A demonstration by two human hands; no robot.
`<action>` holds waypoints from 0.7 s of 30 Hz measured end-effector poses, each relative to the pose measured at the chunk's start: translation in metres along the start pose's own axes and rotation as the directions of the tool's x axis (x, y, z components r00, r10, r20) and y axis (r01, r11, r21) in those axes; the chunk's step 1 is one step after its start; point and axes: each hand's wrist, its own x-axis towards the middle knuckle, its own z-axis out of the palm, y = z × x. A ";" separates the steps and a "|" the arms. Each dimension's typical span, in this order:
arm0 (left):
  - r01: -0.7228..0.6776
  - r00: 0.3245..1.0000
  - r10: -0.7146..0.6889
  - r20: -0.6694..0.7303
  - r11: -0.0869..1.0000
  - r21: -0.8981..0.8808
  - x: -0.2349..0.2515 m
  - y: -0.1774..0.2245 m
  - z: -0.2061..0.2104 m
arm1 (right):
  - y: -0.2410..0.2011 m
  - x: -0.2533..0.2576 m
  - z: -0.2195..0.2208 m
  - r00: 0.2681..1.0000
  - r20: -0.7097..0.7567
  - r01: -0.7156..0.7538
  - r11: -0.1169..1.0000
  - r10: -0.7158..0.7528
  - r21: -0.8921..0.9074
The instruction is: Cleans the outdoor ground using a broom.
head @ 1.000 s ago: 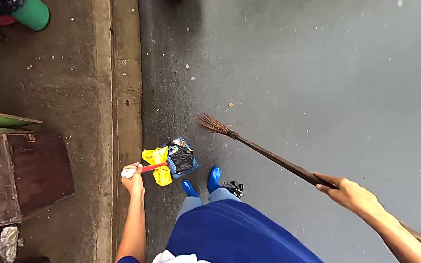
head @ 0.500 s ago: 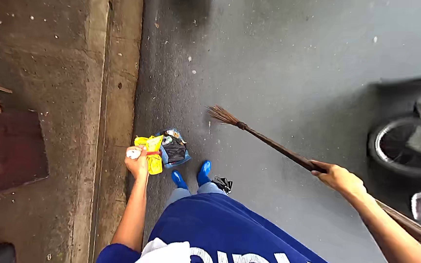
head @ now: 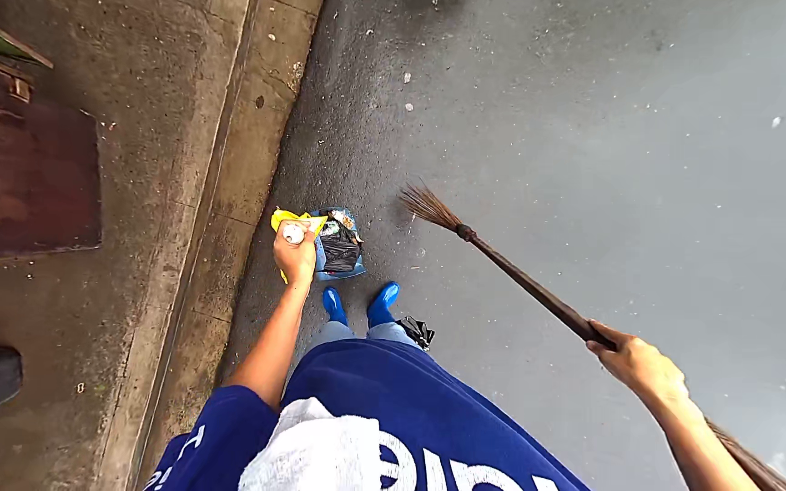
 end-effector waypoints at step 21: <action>0.113 0.989 -0.122 -0.082 0.987 -0.114 0.040 -0.012 -0.066 | -0.119 -0.003 0.094 0.986 0.151 0.058 0.995 -0.070 0.085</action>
